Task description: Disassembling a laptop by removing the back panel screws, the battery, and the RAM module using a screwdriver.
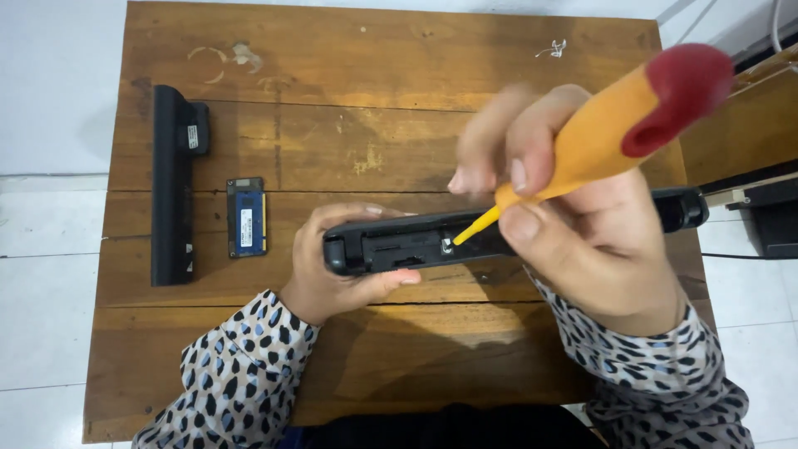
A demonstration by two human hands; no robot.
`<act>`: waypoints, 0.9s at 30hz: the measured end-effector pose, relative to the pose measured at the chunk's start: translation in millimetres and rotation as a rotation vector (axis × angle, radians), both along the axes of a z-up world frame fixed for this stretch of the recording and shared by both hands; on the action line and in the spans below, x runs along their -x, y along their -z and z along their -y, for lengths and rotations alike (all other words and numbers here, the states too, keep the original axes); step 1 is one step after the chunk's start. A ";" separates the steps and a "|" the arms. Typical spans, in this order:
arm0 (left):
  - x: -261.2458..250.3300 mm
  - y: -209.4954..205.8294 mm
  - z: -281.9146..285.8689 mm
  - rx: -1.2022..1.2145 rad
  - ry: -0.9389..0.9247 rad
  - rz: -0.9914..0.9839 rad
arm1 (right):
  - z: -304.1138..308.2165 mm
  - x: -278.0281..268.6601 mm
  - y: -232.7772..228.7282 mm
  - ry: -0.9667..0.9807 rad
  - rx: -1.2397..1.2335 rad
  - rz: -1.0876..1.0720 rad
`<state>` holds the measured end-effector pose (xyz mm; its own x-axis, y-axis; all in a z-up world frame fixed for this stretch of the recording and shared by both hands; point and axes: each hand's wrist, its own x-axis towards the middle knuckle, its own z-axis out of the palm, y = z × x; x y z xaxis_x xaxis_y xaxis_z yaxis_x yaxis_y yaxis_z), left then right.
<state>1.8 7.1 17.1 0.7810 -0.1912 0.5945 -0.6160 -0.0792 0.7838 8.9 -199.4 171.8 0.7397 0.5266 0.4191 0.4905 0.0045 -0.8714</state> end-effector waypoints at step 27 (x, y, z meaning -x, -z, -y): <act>2.4 0.4 1.2 -0.040 -0.091 -0.030 | 11.2 3.4 -8.1 -0.006 0.103 0.084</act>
